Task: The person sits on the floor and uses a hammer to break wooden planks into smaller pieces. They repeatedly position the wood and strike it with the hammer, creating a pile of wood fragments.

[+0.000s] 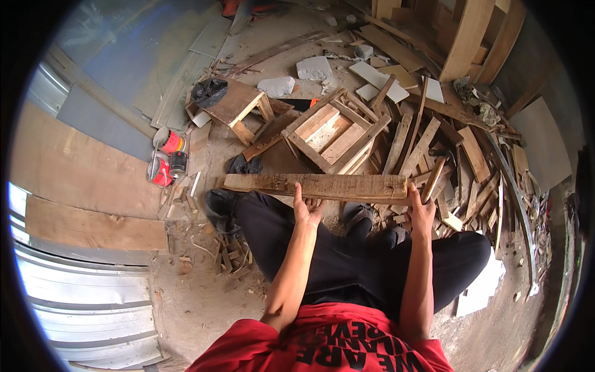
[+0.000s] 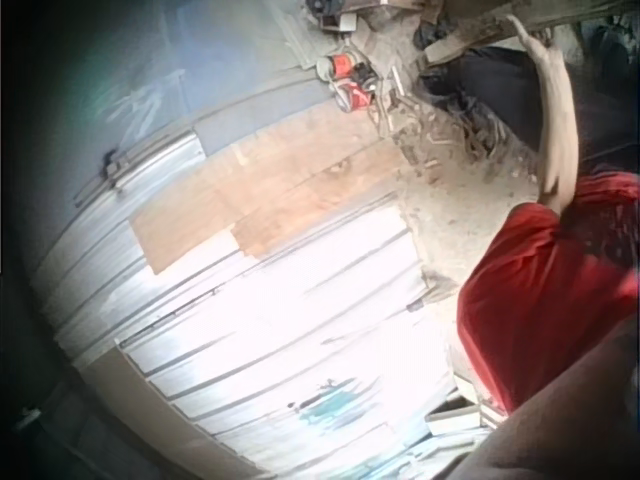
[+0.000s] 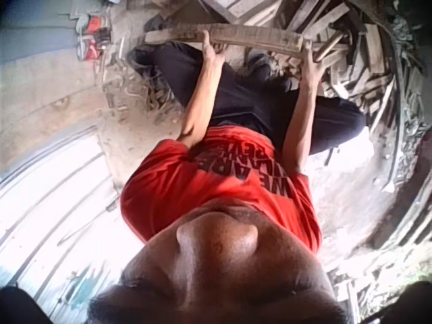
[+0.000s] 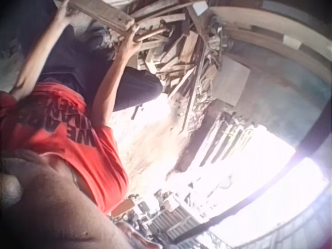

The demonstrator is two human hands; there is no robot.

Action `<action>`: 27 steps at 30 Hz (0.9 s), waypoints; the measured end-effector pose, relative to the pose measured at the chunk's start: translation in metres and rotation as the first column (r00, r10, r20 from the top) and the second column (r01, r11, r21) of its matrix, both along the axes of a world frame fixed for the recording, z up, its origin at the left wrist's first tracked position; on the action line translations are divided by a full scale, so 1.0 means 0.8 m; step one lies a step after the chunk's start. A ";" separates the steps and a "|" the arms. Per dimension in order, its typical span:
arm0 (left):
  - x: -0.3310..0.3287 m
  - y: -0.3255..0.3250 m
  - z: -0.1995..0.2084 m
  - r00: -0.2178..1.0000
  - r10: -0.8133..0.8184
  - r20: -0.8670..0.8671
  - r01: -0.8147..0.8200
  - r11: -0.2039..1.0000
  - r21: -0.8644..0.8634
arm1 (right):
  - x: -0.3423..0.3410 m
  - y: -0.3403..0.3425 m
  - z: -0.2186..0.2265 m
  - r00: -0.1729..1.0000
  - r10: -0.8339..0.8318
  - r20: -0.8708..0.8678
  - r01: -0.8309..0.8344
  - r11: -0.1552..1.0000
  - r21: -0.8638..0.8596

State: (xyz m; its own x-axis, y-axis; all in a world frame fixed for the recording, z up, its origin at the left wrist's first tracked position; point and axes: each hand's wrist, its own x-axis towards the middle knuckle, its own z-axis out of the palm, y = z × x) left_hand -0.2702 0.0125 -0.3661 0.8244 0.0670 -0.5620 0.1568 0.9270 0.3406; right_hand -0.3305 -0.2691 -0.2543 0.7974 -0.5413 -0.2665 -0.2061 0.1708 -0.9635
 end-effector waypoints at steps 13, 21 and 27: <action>0.117 0.040 0.055 0.973 -0.190 0.132 0.144 0.945 0.294 | 0.014 0.027 -0.041 0.995 0.089 -0.039 -0.071 0.941 0.331; 0.196 0.064 0.026 0.882 -0.423 -0.206 0.427 0.536 0.728 | 0.039 0.040 -0.060 0.985 0.137 -0.107 -0.117 0.978 0.175; 0.174 0.094 -0.036 0.964 -0.208 -0.166 0.265 0.686 0.677 | 0.036 0.042 -0.064 0.987 0.083 -0.135 -0.059 0.983 0.175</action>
State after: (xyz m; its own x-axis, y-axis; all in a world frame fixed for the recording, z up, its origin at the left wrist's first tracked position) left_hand -0.1311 0.0881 -0.3953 0.8277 0.2658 -0.4942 0.3876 0.3660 0.8460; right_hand -0.3019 -0.2351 -0.3057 0.7802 -0.4217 -0.4621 -0.3550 0.3097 -0.8821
